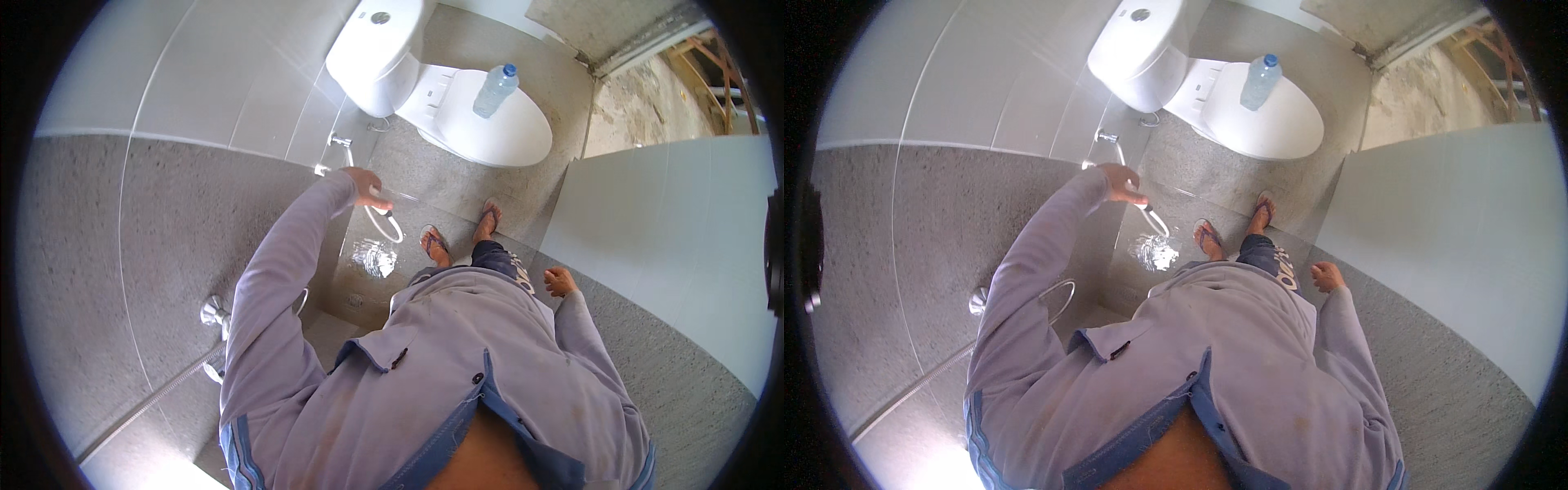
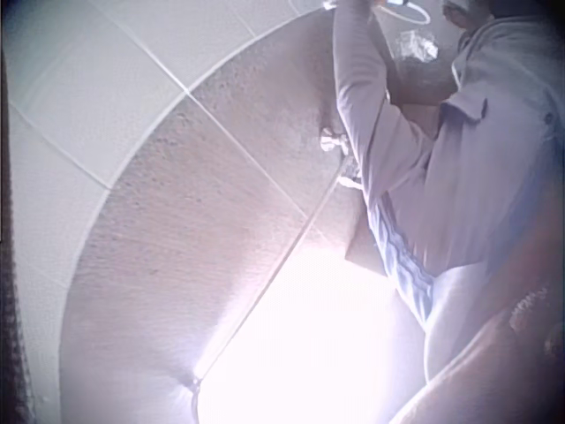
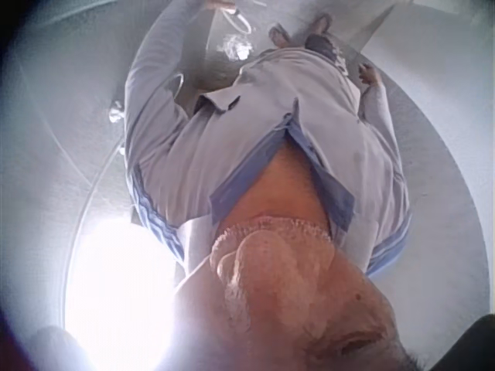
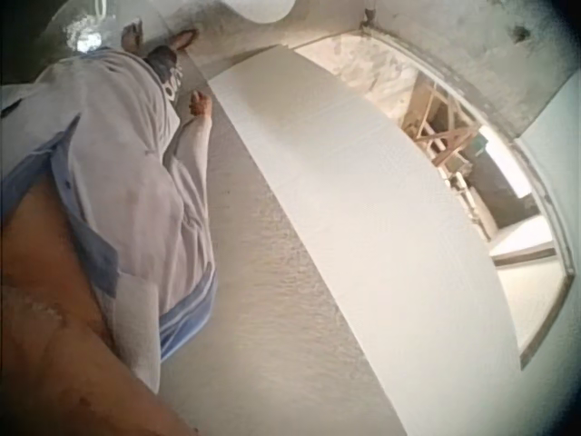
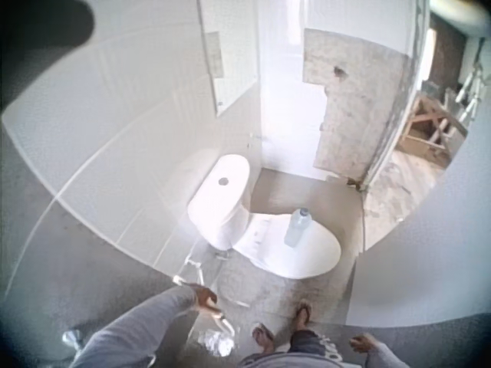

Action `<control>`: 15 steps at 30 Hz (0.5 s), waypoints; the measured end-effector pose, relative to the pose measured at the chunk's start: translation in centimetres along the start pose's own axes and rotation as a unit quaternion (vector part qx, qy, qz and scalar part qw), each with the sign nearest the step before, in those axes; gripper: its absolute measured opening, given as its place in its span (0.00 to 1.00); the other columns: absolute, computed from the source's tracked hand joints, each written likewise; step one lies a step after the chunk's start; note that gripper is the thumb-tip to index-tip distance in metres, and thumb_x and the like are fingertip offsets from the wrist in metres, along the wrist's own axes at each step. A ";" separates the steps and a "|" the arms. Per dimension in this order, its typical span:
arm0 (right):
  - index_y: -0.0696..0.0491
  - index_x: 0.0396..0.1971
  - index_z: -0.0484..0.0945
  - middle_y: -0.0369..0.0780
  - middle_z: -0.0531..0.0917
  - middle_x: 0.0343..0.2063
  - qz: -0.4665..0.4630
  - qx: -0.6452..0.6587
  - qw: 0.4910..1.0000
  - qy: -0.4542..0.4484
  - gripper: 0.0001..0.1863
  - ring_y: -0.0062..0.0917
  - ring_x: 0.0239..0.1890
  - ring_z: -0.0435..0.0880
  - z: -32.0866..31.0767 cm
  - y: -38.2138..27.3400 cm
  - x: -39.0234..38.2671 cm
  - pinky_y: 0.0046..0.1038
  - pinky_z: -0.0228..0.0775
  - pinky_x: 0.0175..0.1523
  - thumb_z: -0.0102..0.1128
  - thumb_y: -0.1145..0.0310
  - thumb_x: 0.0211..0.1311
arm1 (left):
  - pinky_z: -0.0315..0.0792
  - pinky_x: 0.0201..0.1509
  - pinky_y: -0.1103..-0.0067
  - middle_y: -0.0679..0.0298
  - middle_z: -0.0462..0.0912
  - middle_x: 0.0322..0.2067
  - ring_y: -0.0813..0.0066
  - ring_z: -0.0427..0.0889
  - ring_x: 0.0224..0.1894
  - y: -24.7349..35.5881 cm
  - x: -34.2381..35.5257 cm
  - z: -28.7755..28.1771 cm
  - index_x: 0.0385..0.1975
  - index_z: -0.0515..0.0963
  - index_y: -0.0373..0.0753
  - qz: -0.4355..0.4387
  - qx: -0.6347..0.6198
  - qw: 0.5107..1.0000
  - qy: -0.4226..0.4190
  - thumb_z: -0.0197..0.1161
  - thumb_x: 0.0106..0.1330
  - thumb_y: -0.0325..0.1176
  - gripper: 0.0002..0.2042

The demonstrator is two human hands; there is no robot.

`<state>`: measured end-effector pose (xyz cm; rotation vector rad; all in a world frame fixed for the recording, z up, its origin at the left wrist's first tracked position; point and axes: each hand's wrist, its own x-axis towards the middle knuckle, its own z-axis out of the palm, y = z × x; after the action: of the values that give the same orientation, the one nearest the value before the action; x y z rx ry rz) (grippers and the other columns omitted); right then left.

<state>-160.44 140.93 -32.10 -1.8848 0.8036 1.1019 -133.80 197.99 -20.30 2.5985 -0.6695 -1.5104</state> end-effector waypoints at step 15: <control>0.52 0.43 0.75 0.38 0.79 0.27 0.015 0.234 0.972 0.006 0.13 0.26 0.23 0.78 3.5 5.8 5.8 0.30 0.72 0.24 0.53 0.60 0.66 | 0.74 0.50 0.65 0.55 0.80 0.43 0.54 0.79 0.48 -5.3 -4.1 3.7 0.48 0.69 0.46 -0.244 -0.081 0.937 0.235 0.76 0.38 0.37 0.32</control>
<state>-164.15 140.37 -40.17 -1.4861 1.0027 0.8267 -136.83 205.04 -20.26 2.9508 0.1513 -0.8829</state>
